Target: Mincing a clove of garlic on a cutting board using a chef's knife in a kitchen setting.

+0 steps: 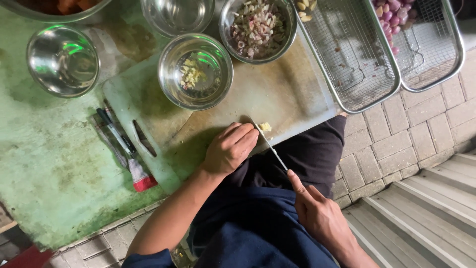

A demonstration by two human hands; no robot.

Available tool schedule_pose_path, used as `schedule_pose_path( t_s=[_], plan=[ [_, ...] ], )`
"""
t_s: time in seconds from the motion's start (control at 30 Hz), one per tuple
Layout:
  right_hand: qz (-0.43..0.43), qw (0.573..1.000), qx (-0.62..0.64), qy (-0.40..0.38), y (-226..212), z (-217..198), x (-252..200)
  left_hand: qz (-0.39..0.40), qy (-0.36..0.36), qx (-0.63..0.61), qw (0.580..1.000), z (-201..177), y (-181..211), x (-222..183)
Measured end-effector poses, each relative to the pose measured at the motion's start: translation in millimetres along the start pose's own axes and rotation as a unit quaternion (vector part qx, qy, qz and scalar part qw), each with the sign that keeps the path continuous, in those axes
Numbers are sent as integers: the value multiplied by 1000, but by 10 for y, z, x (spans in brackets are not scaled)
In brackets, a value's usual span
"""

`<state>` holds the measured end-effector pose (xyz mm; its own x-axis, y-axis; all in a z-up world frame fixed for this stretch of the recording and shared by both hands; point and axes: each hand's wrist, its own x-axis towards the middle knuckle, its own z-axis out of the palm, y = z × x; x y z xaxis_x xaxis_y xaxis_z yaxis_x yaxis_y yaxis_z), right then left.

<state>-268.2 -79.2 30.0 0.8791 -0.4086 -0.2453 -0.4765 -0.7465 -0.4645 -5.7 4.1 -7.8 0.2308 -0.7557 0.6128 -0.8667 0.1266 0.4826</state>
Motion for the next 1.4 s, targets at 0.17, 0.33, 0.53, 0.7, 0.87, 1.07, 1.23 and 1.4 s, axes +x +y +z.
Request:
schedule_pose_path(
  t_s=[0.17,0.33,0.53,0.7,0.87,1.07,1.23,1.4],
  plan=[
    [16,998,60,-5,35,-63,0,-1,10,0,1000,31,-23,-37],
    [30,998,59,-6,48,-109,-48,-1,19,-18,1000,15,-19,10],
    [21,997,77,-12,36,-144,-43,2,19,-16,1000,-18,-5,16],
    [0,996,83,-21,17,-203,-13,13,10,8,1000,4,-21,14],
    [13,997,66,-26,103,-54,-24,11,10,18,1000,36,-33,-11],
    [12,994,103,-25,50,-94,55,20,11,34,999,34,-27,-14],
    [11,992,126,-22,71,-80,0,0,24,0,1000,48,-44,-40],
    [21,990,134,-28,41,-147,-11,4,21,0,1000,56,-47,-53]
  ],
)
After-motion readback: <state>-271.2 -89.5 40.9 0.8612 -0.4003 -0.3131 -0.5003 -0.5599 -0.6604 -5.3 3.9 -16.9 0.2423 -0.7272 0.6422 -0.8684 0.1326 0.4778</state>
